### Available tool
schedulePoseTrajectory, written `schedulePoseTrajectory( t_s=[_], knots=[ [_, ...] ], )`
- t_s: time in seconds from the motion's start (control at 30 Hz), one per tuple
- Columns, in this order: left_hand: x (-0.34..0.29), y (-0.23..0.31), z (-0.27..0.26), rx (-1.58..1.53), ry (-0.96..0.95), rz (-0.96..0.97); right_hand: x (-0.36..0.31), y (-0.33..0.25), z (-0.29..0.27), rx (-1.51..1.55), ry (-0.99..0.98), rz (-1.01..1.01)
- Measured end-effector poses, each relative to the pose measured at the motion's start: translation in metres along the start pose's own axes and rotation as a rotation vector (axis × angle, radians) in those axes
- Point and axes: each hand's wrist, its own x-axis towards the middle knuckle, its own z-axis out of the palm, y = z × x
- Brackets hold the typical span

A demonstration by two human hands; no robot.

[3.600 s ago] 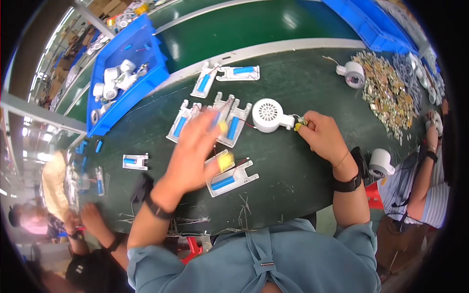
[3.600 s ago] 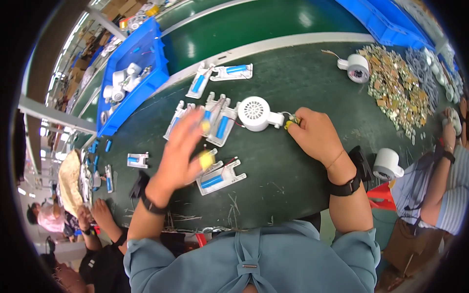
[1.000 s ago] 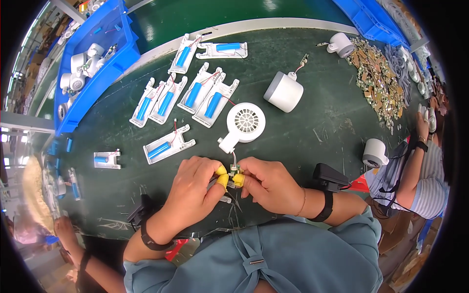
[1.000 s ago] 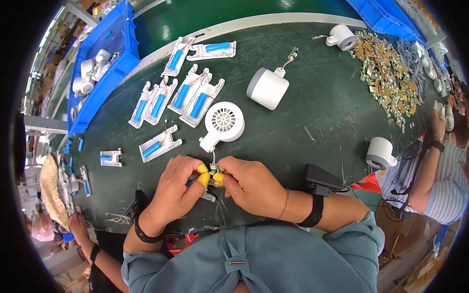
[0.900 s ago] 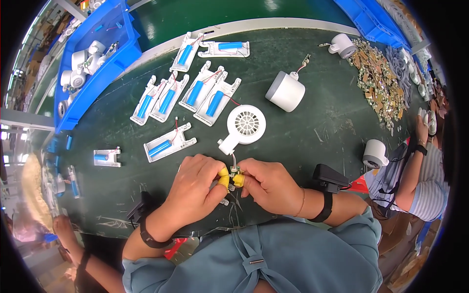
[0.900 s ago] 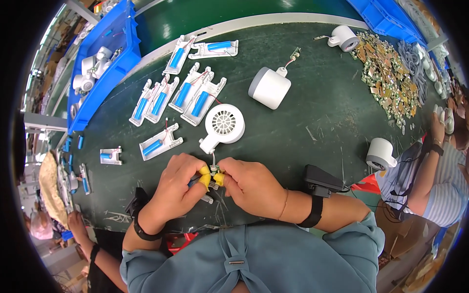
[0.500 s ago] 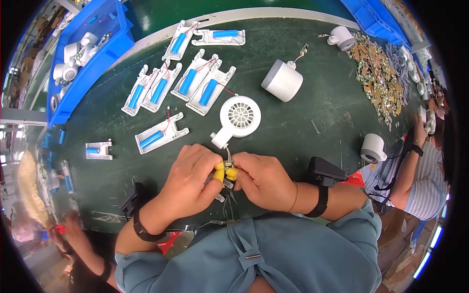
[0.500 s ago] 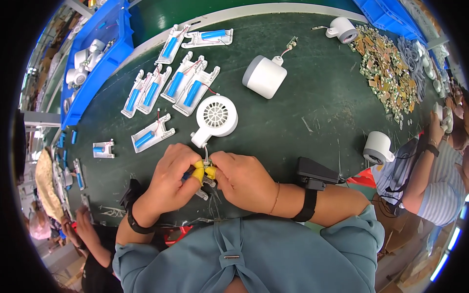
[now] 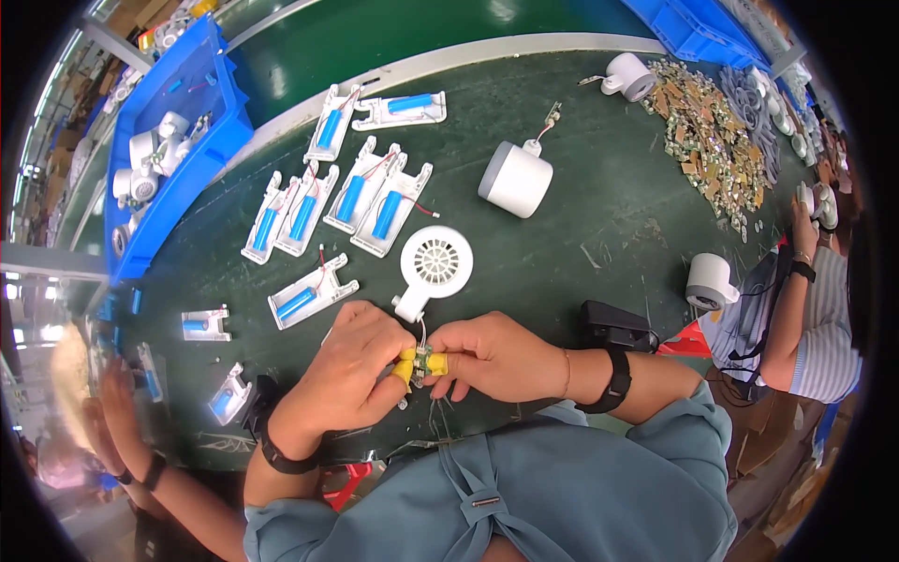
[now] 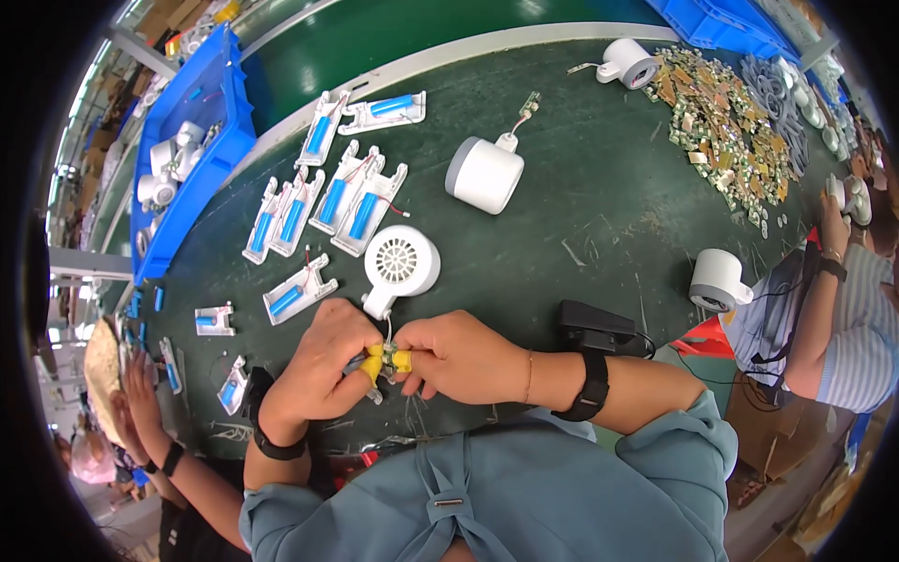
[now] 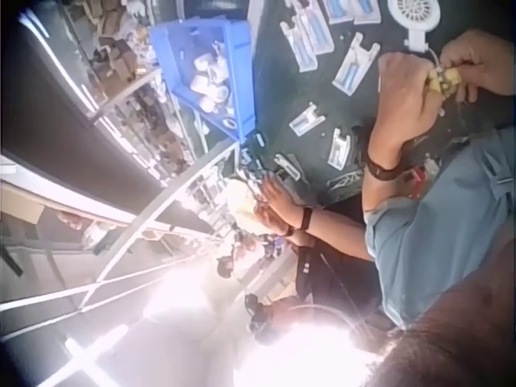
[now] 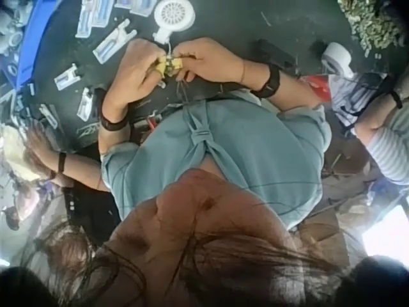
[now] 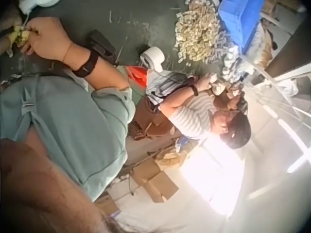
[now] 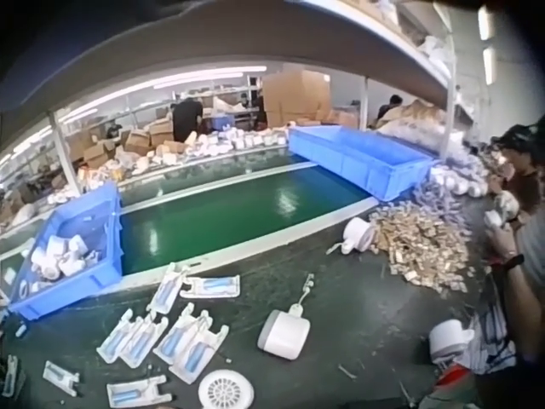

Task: Assembling small electronic and plastic components on a production line.

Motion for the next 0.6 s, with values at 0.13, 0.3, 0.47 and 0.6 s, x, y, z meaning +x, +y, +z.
schedulePoseTrajectory(
  t_s=[0.13, 0.3, 0.47, 0.6],
  knots=[
    [0.002, 0.003, 0.002, 0.022, -0.006, -0.013, -0.001, 0.0, -0.001, -0.03, -0.027, 0.062],
    [0.002, 0.001, 0.001, 0.018, 0.003, -0.03, 0.0, -0.003, -0.005, -0.044, -0.056, 0.053],
    [-0.002, 0.0, -0.004, 0.003, -0.027, -0.05, -0.003, -0.002, -0.006, -0.066, -0.068, 0.033],
    [-0.015, 0.017, -0.008, -0.461, 0.079, -0.367, -0.01, -0.009, -0.013, -0.11, -0.101, 0.039]
  ],
)
